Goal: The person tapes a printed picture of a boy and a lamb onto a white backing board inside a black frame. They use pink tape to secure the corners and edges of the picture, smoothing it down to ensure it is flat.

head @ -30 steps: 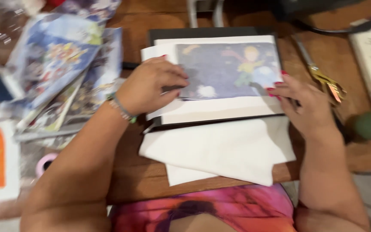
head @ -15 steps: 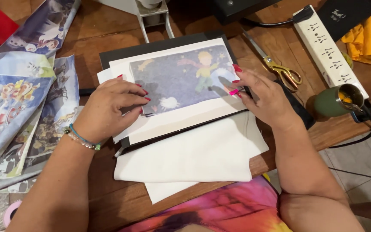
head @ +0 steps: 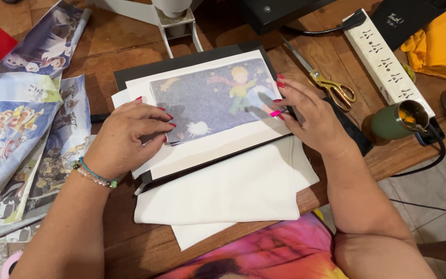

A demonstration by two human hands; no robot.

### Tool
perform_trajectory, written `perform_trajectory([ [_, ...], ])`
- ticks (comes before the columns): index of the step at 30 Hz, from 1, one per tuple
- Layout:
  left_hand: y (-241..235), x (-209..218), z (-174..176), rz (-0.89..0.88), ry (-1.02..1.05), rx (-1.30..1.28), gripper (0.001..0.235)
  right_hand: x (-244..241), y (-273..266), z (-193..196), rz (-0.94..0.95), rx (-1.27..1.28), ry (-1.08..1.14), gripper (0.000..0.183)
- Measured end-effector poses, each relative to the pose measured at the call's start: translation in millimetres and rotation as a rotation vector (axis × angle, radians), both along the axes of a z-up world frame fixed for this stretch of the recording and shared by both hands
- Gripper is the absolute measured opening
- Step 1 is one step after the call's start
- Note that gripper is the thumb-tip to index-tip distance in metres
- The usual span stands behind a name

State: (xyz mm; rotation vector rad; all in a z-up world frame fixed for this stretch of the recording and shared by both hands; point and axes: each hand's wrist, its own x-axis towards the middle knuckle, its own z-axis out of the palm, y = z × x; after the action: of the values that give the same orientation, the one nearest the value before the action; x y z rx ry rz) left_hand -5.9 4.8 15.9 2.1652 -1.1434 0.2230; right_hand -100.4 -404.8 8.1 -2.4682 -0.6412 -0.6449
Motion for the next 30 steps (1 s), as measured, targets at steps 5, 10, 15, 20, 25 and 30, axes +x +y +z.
perform_trajectory([
  [5, -0.9, 0.4, -0.4, 0.016, 0.001, 0.01, 0.018, -0.5, 0.7, 3.4, -0.005, -0.013, -0.007, 0.065],
  [10, -1.5, -0.7, 1.6, 0.019, 0.012, 0.014, 0.019, -0.5, -2.0, -2.1, 0.0, 0.03, 0.024, 0.066],
  [15, -0.9, -0.2, 0.4, 0.01, 0.008, -0.004, 0.018, 1.0, -2.5, -4.1, 0.015, 0.039, 0.035, 0.068],
  [20, -0.5, -0.1, -1.7, 0.01, 0.004, -0.018, 0.02, -0.7, -1.4, -0.2, 0.004, 0.042, 0.039, 0.062],
  [25, -0.2, -1.0, 5.6, -0.007, -0.001, -0.019, 0.025, -0.3, 0.9, 3.2, 0.008, 0.044, 0.036, 0.063],
  [30, -7.5, 10.5, 5.3, -0.031, 0.001, 0.013, 0.03, 1.9, -2.5, 0.9, 0.016, 0.037, 0.031, 0.062],
])
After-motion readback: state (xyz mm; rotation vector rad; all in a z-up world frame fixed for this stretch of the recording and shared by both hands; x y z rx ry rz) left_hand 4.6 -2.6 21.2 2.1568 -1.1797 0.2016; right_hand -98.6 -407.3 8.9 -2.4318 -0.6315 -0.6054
